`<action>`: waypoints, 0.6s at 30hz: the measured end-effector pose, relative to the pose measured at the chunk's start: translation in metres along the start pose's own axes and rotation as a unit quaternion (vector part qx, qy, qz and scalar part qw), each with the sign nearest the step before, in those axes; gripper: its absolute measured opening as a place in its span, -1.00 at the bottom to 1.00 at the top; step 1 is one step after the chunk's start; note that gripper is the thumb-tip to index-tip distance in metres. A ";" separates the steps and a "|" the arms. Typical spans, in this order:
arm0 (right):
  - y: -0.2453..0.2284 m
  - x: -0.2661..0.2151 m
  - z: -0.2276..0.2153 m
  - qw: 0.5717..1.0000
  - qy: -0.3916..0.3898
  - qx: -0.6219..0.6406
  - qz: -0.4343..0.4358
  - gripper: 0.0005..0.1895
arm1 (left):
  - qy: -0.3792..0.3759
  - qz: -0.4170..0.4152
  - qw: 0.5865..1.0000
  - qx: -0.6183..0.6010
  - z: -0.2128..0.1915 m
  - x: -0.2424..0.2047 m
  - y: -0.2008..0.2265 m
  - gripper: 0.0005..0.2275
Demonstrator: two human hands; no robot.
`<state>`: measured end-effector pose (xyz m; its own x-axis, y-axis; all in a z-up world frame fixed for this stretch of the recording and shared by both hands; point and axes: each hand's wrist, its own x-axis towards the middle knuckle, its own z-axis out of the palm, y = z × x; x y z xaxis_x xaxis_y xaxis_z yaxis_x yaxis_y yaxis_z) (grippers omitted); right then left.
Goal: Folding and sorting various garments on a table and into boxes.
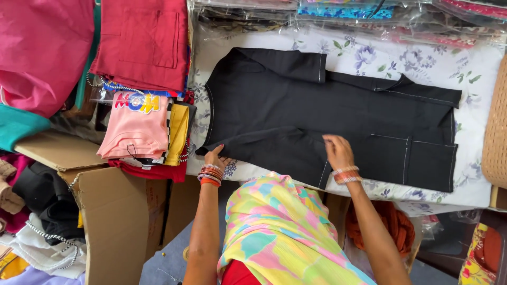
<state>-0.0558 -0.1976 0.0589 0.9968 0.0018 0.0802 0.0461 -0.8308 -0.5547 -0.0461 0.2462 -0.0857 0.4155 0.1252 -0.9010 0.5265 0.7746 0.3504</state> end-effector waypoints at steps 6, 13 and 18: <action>-0.051 0.072 0.057 0.988 -0.081 0.114 0.068 -0.59 | -0.030 0.036 0.999 0.010 0.000 -0.001 -0.003 -0.52; -0.096 0.117 0.057 0.922 -0.301 0.177 0.165 -0.53 | -0.093 0.040 0.995 -0.006 -0.007 -0.008 -0.006 -0.60; -0.104 0.132 0.058 0.851 -0.415 0.144 0.288 -0.55 | -0.115 0.037 0.992 -0.027 -0.010 -0.011 -0.006 -0.66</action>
<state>0.0745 -0.0784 0.0793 0.5561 0.1321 -0.8205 -0.5708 -0.6569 -0.4926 -0.0614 0.2468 -0.0803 0.6130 0.0421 -0.7890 0.4504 0.8018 0.3927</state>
